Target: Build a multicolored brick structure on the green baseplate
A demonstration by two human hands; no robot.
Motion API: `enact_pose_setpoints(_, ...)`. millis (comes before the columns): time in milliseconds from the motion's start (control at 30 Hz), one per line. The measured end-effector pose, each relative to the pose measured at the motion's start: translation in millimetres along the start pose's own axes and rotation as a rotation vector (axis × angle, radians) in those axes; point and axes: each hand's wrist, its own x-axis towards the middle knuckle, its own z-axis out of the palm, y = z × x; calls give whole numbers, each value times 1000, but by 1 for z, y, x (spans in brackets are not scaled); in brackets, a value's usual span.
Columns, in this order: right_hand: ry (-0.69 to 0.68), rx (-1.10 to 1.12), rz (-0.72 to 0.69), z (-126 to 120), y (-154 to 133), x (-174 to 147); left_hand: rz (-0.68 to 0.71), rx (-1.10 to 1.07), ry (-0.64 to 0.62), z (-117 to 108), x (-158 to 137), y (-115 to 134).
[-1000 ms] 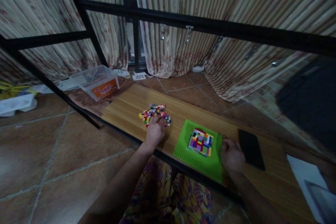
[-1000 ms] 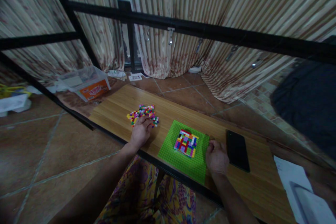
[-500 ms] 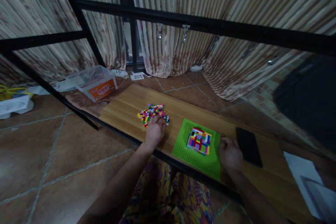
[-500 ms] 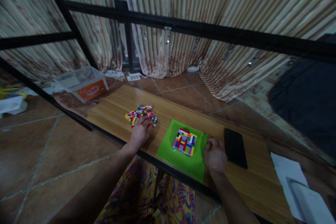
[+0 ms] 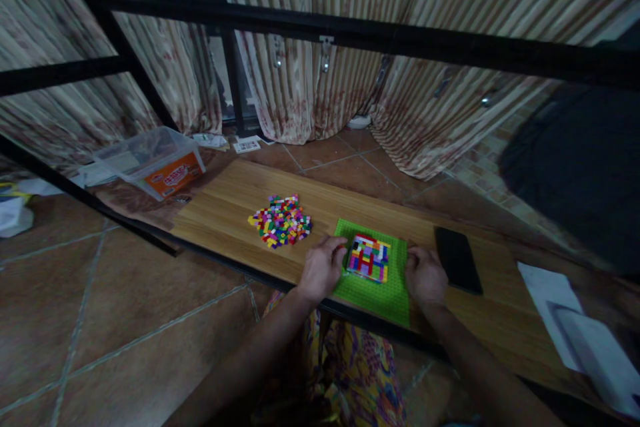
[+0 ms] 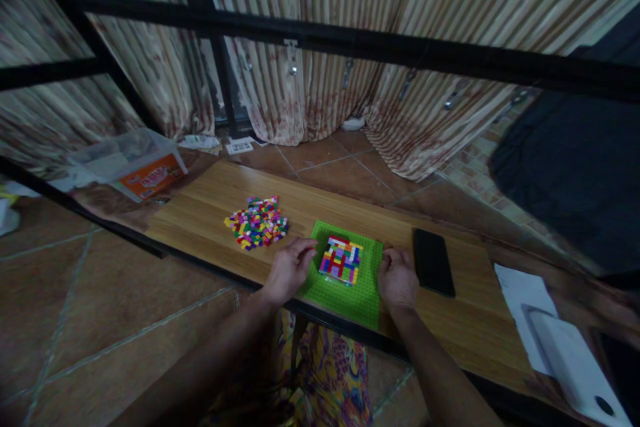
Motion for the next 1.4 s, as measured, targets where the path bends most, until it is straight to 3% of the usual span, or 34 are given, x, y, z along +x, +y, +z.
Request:
enact_pose_setpoints(167, 20, 23, 3, 0, -2, 0, 20, 14, -37, 13, 3, 12)
enact_pose_setpoints(300, 24, 42, -8, 0, -2, -1, 77, 56, 14, 20, 7, 17)
enact_pose_setpoints(533, 30, 49, 6, -1, -3, 0, 11, 4, 76, 35, 10, 13)
enact_pose_setpoints(1033, 28, 33, -8, -2, -3, 0, -39, -126, 110, 41, 19, 9)
enact_pose_setpoints(1233, 33, 25, -9, -1, -2, 0, -238, -394, 61, 51, 21, 2)
enact_pose_setpoints(1400, 12, 10, 15, 1, 0, 0, -322, -520, 66, 56, 22, 2)
